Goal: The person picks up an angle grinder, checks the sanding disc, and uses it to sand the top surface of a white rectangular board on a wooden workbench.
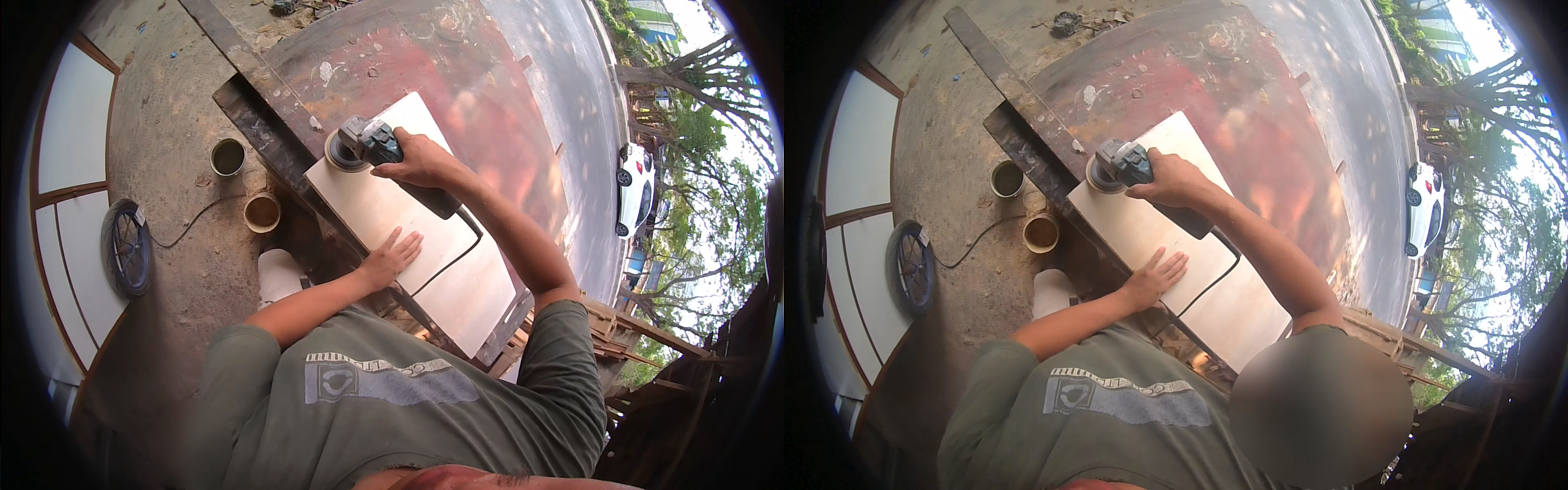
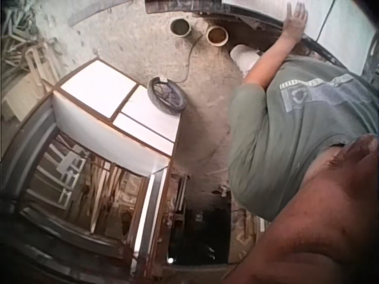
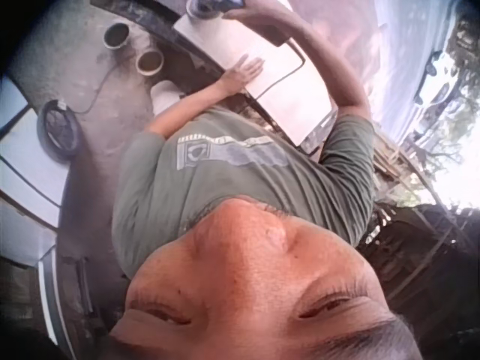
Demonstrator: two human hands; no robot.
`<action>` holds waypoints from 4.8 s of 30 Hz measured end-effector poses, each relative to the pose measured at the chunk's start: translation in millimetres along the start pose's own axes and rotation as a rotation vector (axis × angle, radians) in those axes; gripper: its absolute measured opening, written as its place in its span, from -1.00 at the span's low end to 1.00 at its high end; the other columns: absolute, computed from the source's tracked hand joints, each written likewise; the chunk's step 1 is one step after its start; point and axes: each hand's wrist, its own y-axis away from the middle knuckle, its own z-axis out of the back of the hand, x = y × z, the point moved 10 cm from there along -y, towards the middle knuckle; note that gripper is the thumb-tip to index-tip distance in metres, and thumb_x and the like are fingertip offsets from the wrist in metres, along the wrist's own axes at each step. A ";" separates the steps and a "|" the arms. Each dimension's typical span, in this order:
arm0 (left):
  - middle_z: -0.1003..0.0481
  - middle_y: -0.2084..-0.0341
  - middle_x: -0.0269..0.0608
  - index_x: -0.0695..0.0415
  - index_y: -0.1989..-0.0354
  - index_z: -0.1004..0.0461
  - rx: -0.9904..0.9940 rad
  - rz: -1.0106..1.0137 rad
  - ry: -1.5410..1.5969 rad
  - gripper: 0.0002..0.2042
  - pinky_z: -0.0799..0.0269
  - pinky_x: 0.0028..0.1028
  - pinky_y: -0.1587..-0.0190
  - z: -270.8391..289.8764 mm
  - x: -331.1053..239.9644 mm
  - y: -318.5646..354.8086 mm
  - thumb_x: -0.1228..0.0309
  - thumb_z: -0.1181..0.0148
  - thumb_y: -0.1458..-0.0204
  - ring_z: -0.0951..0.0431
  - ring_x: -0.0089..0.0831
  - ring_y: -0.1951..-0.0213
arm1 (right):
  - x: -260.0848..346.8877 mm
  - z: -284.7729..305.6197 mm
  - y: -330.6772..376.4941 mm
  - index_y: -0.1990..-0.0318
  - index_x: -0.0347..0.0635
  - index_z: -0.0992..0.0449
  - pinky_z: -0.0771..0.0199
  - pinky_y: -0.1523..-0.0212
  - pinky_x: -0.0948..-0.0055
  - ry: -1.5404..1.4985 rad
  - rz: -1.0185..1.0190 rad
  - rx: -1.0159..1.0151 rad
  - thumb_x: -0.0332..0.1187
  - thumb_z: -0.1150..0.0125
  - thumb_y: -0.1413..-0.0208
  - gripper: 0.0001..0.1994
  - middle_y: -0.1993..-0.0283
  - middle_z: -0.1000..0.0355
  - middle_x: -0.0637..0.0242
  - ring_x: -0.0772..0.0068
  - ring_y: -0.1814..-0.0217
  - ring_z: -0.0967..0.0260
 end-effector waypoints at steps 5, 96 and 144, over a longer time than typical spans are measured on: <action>-0.01 -0.54 -0.09 0.17 -0.49 -0.12 0.063 -0.015 0.014 0.11 0.34 0.12 -0.56 1.3 -0.8 -0.4 -0.27 -0.34 0.20 0.15 -0.21 -0.58 | -56.2 30.9 -25.9 -0.06 -0.43 -0.47 -0.54 0.00 0.13 -0.062 -0.057 -0.121 0.14 -0.43 0.11 -0.22 0.11 -0.59 -0.18 -0.07 0.04 -0.59; 0.12 -0.56 0.13 0.32 -0.54 0.07 -0.294 0.432 0.086 -0.18 0.35 0.05 -0.54 140.7 229.4 -15.3 -0.17 0.24 -0.38 0.22 -0.05 -0.59 | -115.7 -115.7 126.5 -0.21 -0.42 -0.35 -0.54 -0.17 0.13 -0.733 -0.371 -0.603 0.19 -0.37 -0.06 -0.17 -0.07 -0.57 -0.05 0.02 -0.13 -0.58; 0.02 -0.52 0.22 0.34 -0.50 -0.05 -0.076 0.026 -0.049 -0.30 0.16 -0.09 -0.54 98.6 338.6 -78.8 -0.03 0.21 -0.43 0.12 0.02 -0.56 | -10.9 -140.7 129.5 -0.16 -0.46 -0.33 -0.54 -0.14 0.07 -0.714 -0.279 -0.572 0.10 -0.37 -0.10 -0.24 0.03 -0.58 -0.18 -0.14 -0.09 -0.56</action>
